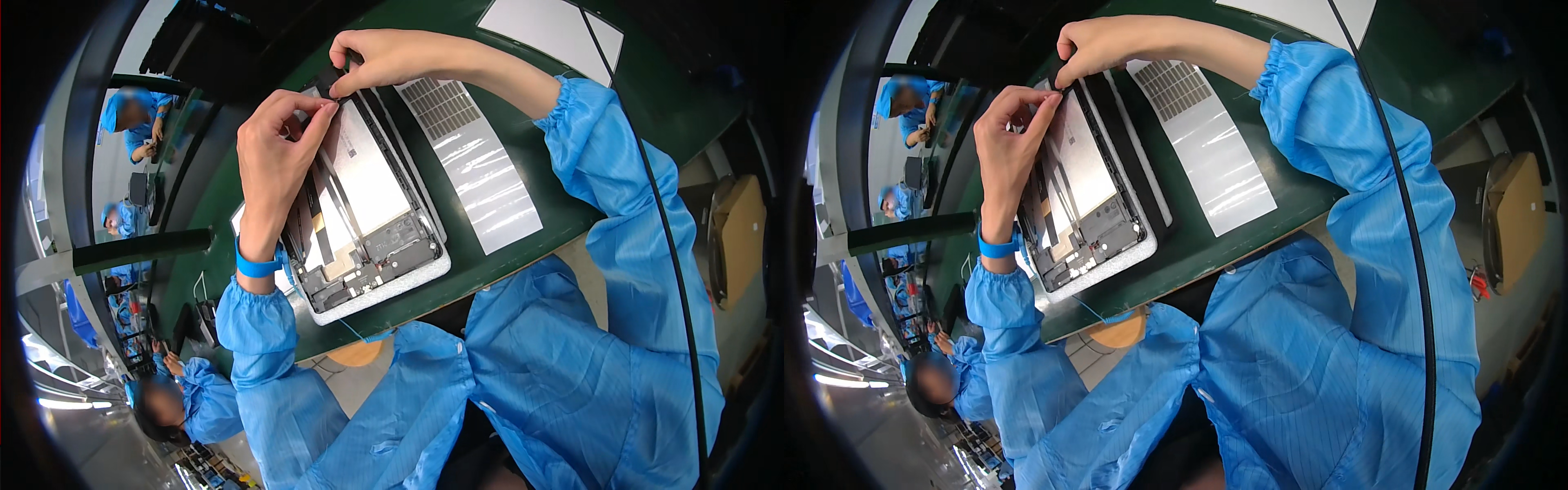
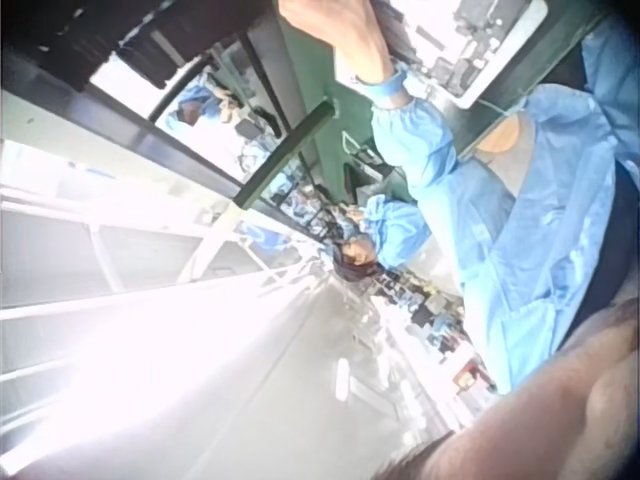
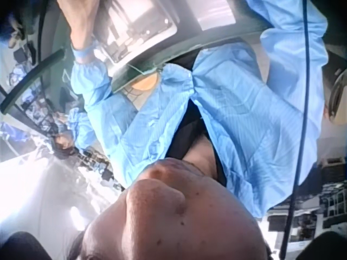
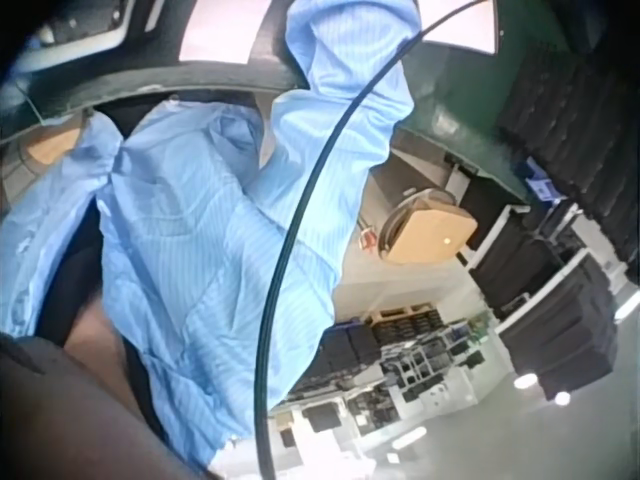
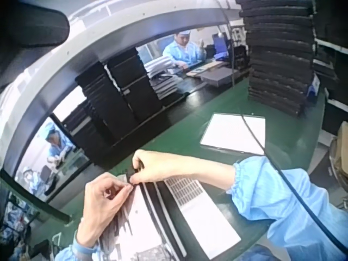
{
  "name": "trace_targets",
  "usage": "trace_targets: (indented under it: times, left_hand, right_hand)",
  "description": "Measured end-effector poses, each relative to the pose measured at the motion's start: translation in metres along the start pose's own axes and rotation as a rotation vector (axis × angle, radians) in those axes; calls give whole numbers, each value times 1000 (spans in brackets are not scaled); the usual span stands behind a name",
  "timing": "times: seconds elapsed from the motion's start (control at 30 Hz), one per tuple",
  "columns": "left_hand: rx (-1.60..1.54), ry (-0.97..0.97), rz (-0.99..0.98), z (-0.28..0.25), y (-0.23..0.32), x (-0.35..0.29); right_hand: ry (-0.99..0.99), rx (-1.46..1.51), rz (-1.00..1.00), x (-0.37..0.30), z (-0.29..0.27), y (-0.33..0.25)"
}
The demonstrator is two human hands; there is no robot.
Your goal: Assembling internal components and applying adhesive strips to a tablet device casing at a factory workbench.
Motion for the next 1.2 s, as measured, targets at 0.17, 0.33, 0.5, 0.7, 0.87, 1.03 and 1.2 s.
trace_targets:
  times: [0.17,0.33,0.5,0.7,0.87,1.03,1.2]
  left_hand:
    - [-92,11,-23,0,-11,-2]
    - [-157,-41,-154,12,-28,5]
    - [-96,-107,-220,16,-32,6]
    - [-32,12,-69,-13,-22,3]
    - [-275,252,-126,-57,-31,-93]
    - [-718,302,-332,-13,-26,-153]
    - [-717,459,-170,-22,-25,-137]
  right_hand:
    - [59,-192,-159,-3,-7,-21]
    - [1,-69,-105,0,-8,-4]
    - [-13,-80,-65,-3,-5,-10]
    - [240,-62,-297,-22,-22,-12]
    - [269,191,-312,-104,8,-14]
    - [108,122,-294,-123,59,-39]
    - [208,457,-142,-118,33,-58]
Point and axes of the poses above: each hand's wrist, its own x-axis towards the middle knuckle, its own z-axis out of the palm, y = z × x, the point moved 10 cm from there along x, towards the middle knuckle, and after that the axes turned 7 degrees about z, right-handed, at the moved point
